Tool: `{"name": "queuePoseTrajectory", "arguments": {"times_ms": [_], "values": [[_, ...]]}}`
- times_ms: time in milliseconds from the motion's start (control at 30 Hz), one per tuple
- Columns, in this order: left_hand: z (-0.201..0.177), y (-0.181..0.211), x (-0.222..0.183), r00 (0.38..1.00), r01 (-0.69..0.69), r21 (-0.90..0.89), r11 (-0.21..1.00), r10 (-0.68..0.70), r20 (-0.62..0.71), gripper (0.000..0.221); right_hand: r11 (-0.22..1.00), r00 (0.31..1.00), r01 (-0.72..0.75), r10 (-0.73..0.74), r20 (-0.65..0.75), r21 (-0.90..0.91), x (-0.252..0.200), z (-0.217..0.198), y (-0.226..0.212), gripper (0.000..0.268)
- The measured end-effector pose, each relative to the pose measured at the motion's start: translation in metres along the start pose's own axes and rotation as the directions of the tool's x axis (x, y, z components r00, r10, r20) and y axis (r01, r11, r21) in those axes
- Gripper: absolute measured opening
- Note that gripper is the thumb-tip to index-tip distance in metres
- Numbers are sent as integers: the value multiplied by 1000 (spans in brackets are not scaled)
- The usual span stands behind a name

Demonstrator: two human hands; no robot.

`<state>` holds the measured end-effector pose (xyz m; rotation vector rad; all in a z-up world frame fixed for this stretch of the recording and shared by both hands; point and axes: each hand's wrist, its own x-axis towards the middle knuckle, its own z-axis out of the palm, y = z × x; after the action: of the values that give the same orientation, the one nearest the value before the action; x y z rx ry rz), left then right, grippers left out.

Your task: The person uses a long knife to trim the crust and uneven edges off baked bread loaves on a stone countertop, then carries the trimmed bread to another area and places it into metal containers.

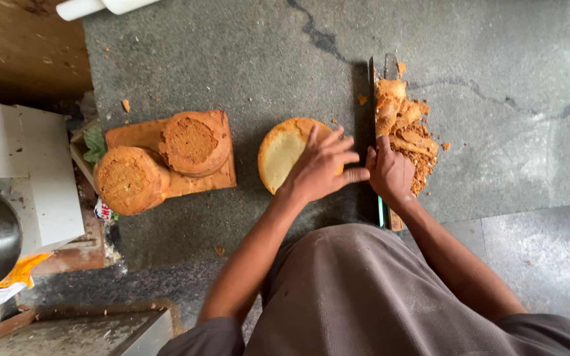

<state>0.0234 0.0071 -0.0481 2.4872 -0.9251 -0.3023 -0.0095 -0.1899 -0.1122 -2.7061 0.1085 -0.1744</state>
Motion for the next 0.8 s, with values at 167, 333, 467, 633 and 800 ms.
{"name": "queuePoseTrajectory", "arguments": {"times_ms": [167, 333, 467, 633, 800], "values": [[20, -34, -26, 884, 311, -50, 949, -308, -352, 78, 1000, 999, -24, 25, 33, -20, 1, 3, 4, 24], [45, -30, -50, 861, 450, 185, 874, -369, -350, 81, 999, 999, -8, 10, 38, -50, 0, 5, 5, 22], [50, 6, -45, 905, 385, 186, 904, -330, -269, 82, 998, 997, 52, -54, -58, -46, -4, 5, 6, 23], [33, -8, -48, 941, 319, 164, 933, -291, -173, 68, 1000, 1000, 24, -24, 5, 11, -1, 8, 9, 23], [17, -40, -56, 770, 597, 145, 789, -513, -381, 78, 995, 996, 83, -83, -8, -55, -1, 11, 10, 23]]}}
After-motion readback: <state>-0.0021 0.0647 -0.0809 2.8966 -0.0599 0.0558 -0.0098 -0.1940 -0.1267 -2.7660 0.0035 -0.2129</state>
